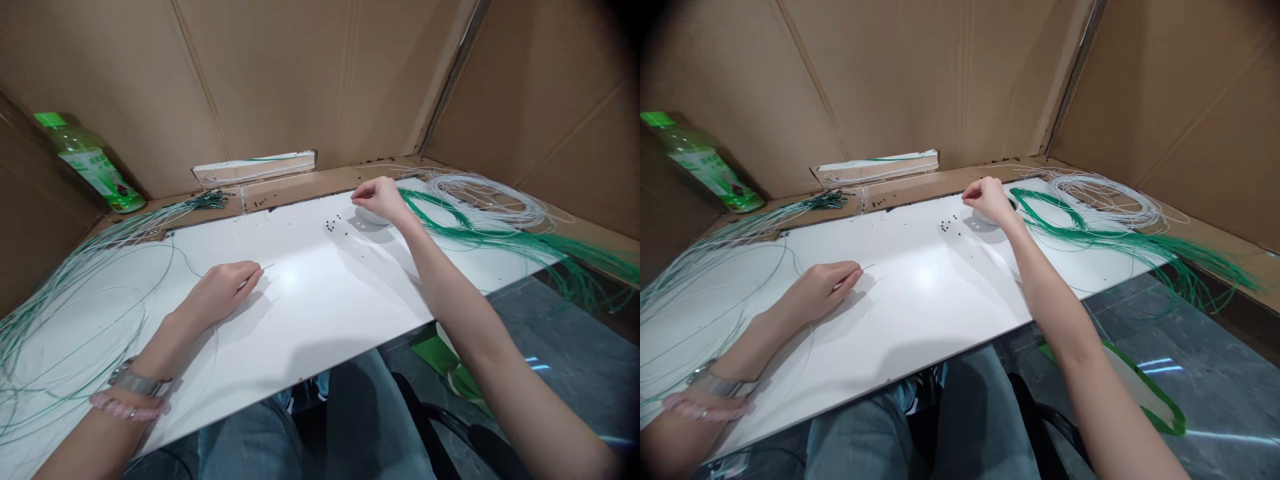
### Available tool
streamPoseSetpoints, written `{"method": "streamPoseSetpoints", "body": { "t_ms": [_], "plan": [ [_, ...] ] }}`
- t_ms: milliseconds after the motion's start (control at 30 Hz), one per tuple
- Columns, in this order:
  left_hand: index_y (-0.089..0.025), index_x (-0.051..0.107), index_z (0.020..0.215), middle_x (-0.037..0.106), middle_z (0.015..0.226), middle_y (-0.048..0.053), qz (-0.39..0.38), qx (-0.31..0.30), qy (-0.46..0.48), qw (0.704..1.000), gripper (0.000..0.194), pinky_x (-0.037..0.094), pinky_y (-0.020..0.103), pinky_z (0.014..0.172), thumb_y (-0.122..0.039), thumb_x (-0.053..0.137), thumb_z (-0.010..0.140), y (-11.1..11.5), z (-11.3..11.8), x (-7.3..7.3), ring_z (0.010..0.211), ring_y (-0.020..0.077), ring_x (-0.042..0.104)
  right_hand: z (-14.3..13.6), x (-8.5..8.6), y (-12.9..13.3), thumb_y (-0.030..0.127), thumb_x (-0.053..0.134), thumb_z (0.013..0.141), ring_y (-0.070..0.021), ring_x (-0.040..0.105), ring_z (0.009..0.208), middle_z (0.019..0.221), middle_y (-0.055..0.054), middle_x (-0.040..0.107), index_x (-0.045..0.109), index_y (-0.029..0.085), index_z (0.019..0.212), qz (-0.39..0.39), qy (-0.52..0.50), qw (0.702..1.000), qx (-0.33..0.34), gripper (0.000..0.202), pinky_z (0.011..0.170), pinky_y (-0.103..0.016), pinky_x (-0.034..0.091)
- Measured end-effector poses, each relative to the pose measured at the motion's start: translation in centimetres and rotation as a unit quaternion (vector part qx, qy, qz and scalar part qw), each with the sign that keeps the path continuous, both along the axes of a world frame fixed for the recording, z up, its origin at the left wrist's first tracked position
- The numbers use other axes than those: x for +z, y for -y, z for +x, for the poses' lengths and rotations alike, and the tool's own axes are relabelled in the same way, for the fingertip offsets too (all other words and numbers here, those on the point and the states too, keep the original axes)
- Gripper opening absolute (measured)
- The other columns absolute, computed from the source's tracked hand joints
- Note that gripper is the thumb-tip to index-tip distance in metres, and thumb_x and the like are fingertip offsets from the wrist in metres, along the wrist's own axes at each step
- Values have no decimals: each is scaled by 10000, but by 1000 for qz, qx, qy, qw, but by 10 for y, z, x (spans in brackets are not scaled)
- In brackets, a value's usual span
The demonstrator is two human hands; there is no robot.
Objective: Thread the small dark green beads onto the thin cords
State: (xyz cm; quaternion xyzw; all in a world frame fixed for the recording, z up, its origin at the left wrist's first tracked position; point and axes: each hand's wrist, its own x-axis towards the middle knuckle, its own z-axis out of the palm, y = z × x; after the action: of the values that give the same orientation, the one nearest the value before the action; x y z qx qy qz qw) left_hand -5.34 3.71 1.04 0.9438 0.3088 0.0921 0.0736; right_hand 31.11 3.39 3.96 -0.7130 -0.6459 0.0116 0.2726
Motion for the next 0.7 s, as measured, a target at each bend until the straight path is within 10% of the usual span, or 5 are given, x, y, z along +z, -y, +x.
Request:
{"method": "streamPoseSetpoints", "body": {
  "t_ms": [233,700],
  "plan": [
    [-183,411,695,468,625,-13,-2,0,2,1000,314,326,245,601,-316,276,945,1,0,0,578,116,459,-27,-24,-11,278,584,870,-117,627,745,831,-18,653,627,108,874,-96,-2,991,96,175,725,-304,529],
    [-184,429,693,488,633,-6,6,-6,-2,1000,326,344,248,598,-307,271,950,1,0,1,576,122,480,-25,-31,-15,314,545,896,-141,628,848,955,-46,642,606,115,984,-97,10,992,81,226,774,-339,529]
  ]
}}
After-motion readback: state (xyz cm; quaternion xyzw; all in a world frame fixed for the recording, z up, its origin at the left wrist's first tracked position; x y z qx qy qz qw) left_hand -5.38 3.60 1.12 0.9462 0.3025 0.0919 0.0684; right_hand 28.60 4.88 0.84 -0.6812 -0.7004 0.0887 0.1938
